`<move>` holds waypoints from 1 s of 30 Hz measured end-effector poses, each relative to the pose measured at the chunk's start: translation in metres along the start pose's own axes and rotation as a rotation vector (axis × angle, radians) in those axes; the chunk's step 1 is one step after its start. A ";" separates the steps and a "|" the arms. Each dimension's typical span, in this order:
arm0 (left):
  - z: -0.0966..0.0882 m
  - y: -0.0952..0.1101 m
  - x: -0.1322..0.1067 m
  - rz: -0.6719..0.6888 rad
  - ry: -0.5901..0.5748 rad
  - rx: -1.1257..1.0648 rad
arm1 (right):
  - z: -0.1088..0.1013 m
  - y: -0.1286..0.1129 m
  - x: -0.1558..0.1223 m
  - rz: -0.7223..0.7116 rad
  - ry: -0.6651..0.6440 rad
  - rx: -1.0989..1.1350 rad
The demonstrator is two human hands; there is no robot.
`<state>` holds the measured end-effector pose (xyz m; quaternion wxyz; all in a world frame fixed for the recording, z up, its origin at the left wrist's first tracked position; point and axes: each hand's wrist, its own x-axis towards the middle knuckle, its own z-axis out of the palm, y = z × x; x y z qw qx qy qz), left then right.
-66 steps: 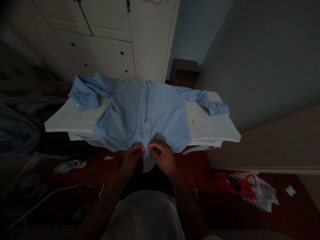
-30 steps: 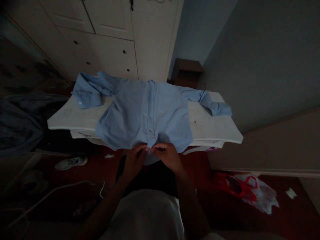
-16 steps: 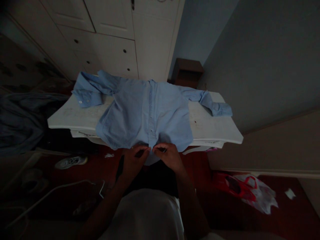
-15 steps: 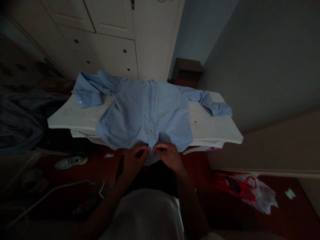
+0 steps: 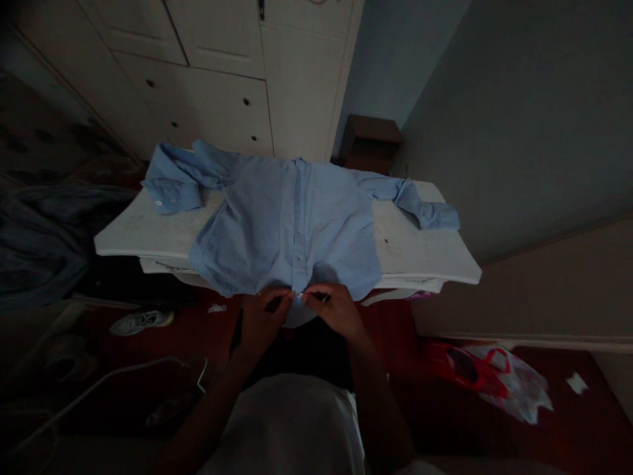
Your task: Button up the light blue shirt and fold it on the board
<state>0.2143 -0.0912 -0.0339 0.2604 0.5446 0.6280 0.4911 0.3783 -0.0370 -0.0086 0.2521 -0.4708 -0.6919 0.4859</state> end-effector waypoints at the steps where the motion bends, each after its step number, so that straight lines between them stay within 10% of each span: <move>1: 0.000 -0.001 0.000 0.012 -0.003 0.016 | -0.001 0.001 0.000 0.000 -0.011 0.014; 18: 0.007 -0.025 -0.001 -0.336 -0.132 -0.297 | 0.009 0.019 0.000 -0.050 0.065 -0.023; 30: 0.009 -0.056 0.003 -0.274 0.068 -0.121 | -0.014 0.085 -0.023 0.197 0.701 -0.123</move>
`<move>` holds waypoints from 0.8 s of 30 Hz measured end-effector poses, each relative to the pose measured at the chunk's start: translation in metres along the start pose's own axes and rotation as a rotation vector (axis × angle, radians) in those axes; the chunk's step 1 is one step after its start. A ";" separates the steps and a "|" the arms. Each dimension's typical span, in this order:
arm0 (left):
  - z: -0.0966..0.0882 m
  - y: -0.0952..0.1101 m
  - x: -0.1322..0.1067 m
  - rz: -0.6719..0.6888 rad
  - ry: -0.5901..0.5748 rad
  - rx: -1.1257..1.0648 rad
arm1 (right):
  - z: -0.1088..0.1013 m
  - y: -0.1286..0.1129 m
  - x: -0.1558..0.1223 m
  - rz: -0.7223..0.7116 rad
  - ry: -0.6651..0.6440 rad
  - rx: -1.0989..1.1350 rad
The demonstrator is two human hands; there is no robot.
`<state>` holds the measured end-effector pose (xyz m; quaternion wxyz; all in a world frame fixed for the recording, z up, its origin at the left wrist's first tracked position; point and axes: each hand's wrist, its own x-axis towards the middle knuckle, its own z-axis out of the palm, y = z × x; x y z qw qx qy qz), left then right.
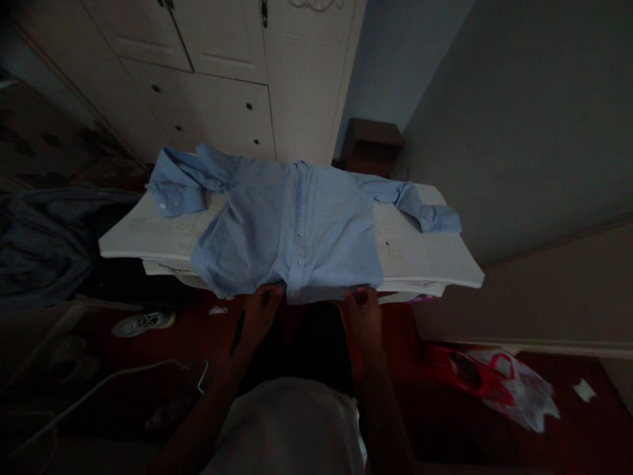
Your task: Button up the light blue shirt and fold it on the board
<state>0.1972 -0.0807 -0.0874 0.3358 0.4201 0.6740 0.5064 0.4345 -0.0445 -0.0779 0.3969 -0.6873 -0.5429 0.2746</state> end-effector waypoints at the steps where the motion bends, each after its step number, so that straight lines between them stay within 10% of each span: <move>1: -0.003 -0.002 0.001 0.011 0.087 0.019 | -0.005 0.006 0.001 0.022 0.070 -0.005; 8: -0.055 -0.022 0.019 0.084 0.619 0.143 | -0.033 0.027 0.020 0.104 0.154 0.008; 15: -0.095 -0.039 0.041 0.027 0.513 0.293 | -0.041 0.021 0.031 0.029 -0.031 0.051; 24: -0.114 -0.044 0.054 -0.002 0.545 0.315 | -0.062 0.030 0.032 0.067 0.102 0.320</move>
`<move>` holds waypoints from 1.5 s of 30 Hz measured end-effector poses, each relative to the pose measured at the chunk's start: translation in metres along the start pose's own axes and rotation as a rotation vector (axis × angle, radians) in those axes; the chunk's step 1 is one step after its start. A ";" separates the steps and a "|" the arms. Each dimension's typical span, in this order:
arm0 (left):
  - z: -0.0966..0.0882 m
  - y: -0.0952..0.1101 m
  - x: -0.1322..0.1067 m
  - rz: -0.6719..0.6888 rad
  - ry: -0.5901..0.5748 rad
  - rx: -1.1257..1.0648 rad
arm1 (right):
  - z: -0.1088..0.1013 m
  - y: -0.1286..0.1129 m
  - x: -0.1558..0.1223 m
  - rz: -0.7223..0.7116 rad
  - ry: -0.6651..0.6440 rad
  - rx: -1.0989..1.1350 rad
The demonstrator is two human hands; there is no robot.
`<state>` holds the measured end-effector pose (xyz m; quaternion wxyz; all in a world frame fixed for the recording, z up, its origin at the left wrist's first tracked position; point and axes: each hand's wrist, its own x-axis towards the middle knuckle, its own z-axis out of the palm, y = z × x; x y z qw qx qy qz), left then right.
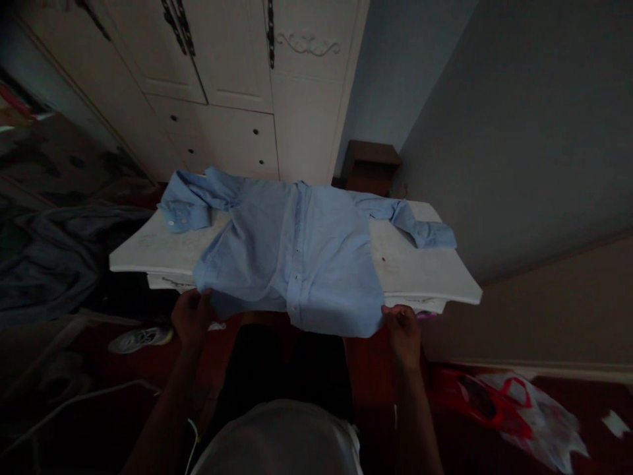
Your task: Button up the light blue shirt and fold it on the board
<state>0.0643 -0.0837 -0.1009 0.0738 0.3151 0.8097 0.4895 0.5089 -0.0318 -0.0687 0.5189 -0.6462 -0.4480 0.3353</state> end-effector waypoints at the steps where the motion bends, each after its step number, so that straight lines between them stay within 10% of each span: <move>1: -0.004 -0.004 0.004 0.021 0.012 0.020 | -0.002 0.001 0.002 -0.001 0.019 0.009; 8: -0.031 -0.023 0.016 0.075 0.086 0.060 | 0.001 0.002 0.010 -0.041 0.069 -0.091; 16: -0.031 -0.032 0.017 0.061 -0.080 0.189 | 0.005 0.007 0.010 -0.041 0.078 -0.134; 23: -0.022 0.028 -0.017 0.365 0.080 0.126 | 0.018 -0.030 -0.012 -0.200 0.041 -0.246; 28: 0.015 0.092 -0.045 0.680 -0.252 -0.100 | 0.066 -0.080 -0.033 -0.416 -0.381 -0.251; 33: 0.055 0.131 -0.022 0.943 -0.534 -0.036 | 0.123 -0.108 -0.013 -0.834 -0.802 -0.324; 39: 0.064 0.129 0.006 1.005 -0.656 0.194 | 0.166 -0.110 0.027 -0.977 -1.027 -0.610; 45: 0.050 0.117 0.013 1.001 -0.641 0.251 | 0.160 -0.112 0.039 -1.075 -1.079 -0.686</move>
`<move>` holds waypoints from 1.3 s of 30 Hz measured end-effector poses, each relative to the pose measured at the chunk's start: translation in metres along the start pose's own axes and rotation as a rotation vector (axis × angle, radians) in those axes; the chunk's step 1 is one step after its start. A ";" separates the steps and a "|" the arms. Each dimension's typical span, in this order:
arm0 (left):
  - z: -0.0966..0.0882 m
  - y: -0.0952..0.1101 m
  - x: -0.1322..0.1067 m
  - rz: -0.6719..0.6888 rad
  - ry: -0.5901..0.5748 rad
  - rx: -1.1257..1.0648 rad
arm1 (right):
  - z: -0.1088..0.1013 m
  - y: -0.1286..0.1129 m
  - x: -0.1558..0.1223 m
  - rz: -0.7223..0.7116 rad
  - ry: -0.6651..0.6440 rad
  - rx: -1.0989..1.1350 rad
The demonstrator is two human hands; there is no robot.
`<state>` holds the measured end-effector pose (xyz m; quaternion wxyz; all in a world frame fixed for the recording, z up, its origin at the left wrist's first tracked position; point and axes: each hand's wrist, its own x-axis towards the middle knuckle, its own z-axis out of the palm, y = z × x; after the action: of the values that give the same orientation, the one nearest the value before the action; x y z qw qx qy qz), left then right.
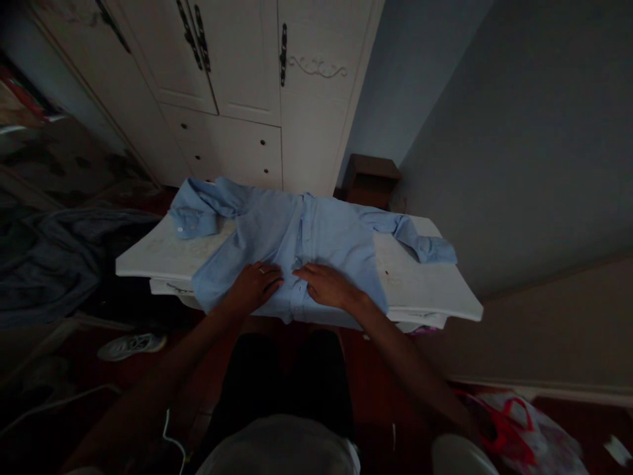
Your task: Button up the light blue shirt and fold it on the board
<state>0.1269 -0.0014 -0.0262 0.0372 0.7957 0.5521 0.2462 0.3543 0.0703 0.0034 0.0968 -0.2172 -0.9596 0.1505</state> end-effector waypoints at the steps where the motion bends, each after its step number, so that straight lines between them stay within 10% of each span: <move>1: -0.001 0.000 0.000 0.002 -0.003 0.010 | -0.001 0.001 -0.002 -0.013 -0.003 -0.004; 11: 0.000 0.025 0.028 -0.100 0.024 0.043 | -0.003 0.006 -0.010 -0.056 0.031 0.081; 22: -0.003 0.019 0.027 0.070 -0.252 -0.187 | -0.013 0.009 0.003 -0.081 -0.105 0.026; 39: 0.028 0.027 0.012 -0.104 0.125 -0.367 | -0.009 0.004 -0.005 -0.137 -0.013 -0.060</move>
<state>0.1651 0.0050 -0.0378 0.1601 0.7291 0.5396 0.3894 0.3623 0.0735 0.0105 0.0940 -0.1528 -0.9769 0.1162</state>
